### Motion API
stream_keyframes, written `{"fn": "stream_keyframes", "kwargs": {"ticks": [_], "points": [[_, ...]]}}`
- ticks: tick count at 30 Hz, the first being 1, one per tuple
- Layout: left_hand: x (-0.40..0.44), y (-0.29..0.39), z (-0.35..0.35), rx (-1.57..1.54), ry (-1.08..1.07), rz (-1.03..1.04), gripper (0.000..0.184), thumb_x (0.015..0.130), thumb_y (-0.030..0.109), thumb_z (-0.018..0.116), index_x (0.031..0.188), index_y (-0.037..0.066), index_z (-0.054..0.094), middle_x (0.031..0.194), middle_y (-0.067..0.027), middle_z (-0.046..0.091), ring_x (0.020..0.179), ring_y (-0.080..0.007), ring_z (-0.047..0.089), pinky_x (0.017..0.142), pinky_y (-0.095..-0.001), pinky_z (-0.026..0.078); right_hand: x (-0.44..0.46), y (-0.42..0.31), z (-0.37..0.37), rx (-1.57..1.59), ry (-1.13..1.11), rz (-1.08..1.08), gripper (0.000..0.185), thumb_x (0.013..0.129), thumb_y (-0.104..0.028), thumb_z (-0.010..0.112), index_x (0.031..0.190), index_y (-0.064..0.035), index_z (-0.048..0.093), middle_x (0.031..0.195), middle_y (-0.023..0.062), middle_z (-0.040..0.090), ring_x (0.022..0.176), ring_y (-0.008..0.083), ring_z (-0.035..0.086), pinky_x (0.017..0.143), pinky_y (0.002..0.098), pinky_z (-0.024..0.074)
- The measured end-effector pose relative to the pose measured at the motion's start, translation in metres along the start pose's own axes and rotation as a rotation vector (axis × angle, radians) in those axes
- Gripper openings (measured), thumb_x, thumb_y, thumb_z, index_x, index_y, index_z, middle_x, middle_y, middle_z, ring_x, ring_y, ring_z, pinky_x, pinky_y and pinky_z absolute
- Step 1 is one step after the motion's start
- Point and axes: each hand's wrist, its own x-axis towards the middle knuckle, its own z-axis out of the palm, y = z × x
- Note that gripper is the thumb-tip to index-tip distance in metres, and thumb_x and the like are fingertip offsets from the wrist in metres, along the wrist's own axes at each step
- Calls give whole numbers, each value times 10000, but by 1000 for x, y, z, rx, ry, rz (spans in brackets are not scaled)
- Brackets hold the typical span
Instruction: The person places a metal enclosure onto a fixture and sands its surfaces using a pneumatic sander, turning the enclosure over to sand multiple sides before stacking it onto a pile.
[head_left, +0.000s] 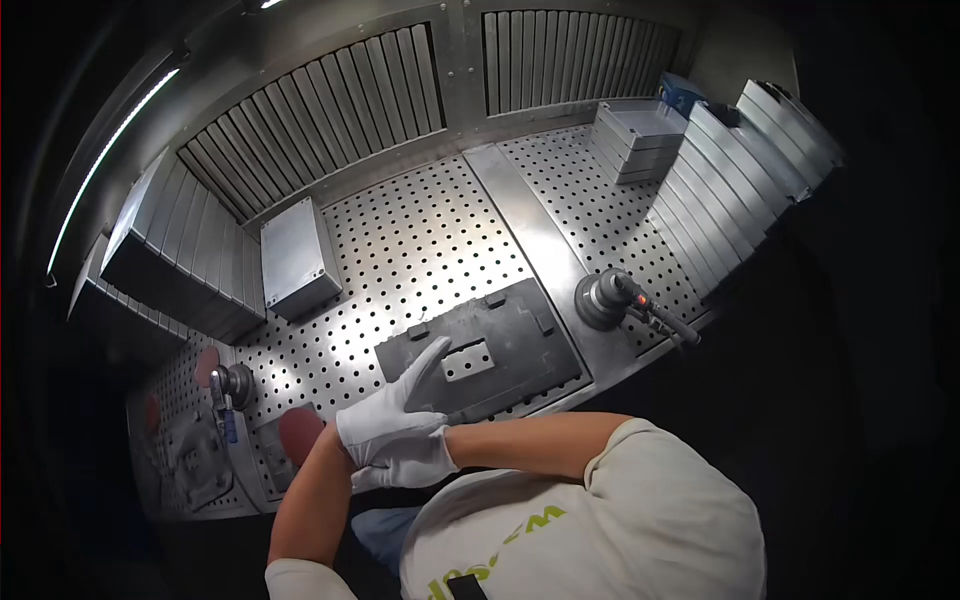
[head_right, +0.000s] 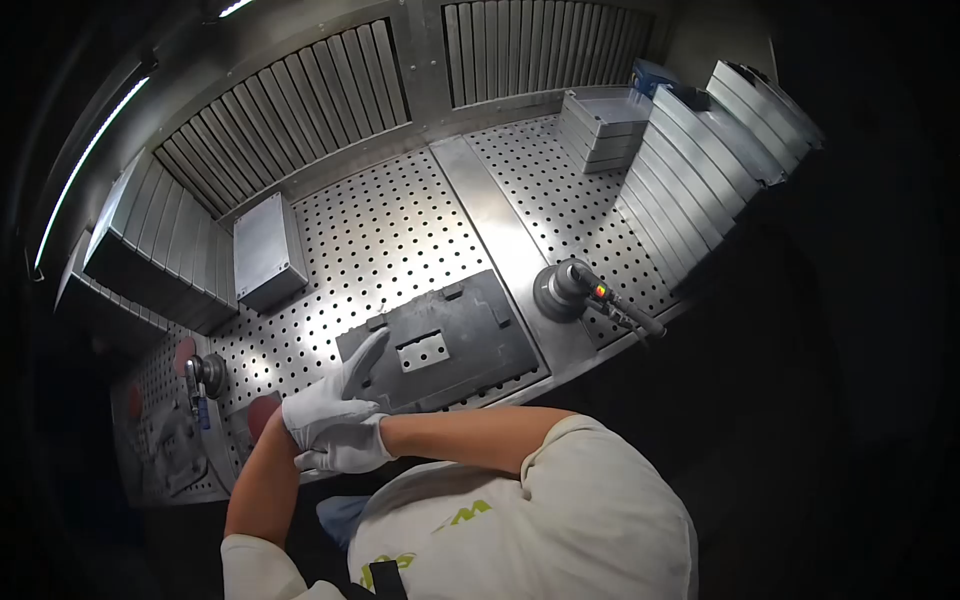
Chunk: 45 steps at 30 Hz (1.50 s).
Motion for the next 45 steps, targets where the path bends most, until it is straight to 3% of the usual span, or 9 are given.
{"fn": "stream_keyframes", "kwargs": {"ticks": [5, 10, 20, 25, 32, 37, 39, 42, 45], "points": [[-13, 11, 49, 47, 228, 58, 733, 904, 79, 708, 1577, 40, 420, 1585, -146, 453, 1469, -254, 451, 1239, -385, 354, -29, 4, 27, 121, 37, -265, 383, 1101, -318, 532, 1314, -23, 651, 1300, 204, 686, 1217, 323, 642, 1069, 411, 485], [-5, 9, 59, -521, 583, 408, 353, 1085, 221, 575, 1292, -54, 654, 1094, -128, 717, 963, -205, 700, 941, -375, 567, -73, -51, -16, 212, 28, 295, 511, 1071, -497, 560, 861, -42, 656, 700, 30, 623, 583, 137, 594, 600, 323, 515], [18, 43, 108, -977, 6, 583, 752, 1122, 562, 223, 1599, -3, 357, 1446, -197, 605, 1445, -414, 476, 1252, -558, 278, -106, -14, 2, 122, 190, 61, 370, 1079, -369, 560, 1029, -35, 711, 840, 110, 705, 753, 226, 697, 704, 376, 562], [21, 37, 123, -853, 9, 322, 685, 1095, 554, 404, 1494, 7, 506, 1338, -181, 649, 1322, -398, 575, 1214, -521, 356, -99, 37, 33, -225, 268, -287, 347, 1054, -380, 584, 1179, -68, 672, 969, 163, 740, 925, 358, 716, 852, 440, 555], [40, -25, 96, -525, 657, -18, 411, 1110, 320, 551, 1370, 9, 622, 1155, -109, 720, 1078, -204, 692, 965, -369, 571, -158, -10, -84, -465, 309, 298, 392, 1058, -419, 590, 1044, -51, 726, 956, 199, 737, 922, 407, 704, 845, 467, 558], [3, -124, 81, 31, 737, -201, 351, 1129, 246, 491, 1325, 14, 666, 1174, -109, 744, 1051, -153, 693, 967, -308, 537, -309, -34, -276, -1143, 1256, 161, 244, 983, -305, 739, 1032, -66, 754, 1041, 130, 740, 914, 295, 730, 841, 388, 588], [-23, -193, 68, 185, 810, -249, 323, 1127, 203, 489, 1321, 17, 668, 1102, -84, 746, 1008, -134, 687, 933, -292, 528, -378, -62, -352, -1815, 1404, 552, 353, 935, -465, 730, 1010, -120, 726, 1007, 126, 697, 936, 332, 705, 858, 481, 567], [-50, -219, 74, -42, 947, -216, 298, 1118, 184, 511, 1306, 16, 672, 1030, -58, 728, 950, -114, 664, 896, -286, 525, -408, -142, -365, -1511, 1291, 1403, 615, 882, -543, 768, 1321, -122, 674, 1294, 167, 696, 1190, 363, 686, 1017, 481, 543], [-47, -223, 81, 31, 972, -158, 284, 1111, 175, 531, 1298, 17, 673, 974, -38, 707, 892, -102, 639, 860, -280, 521, -457, -113, -403, -1384, 1161, 1424, 659, 858, -491, 795, 1405, -156, 645, 1381, 164, 673, 1258, 344, 649, 1077, 497, 500]]}}
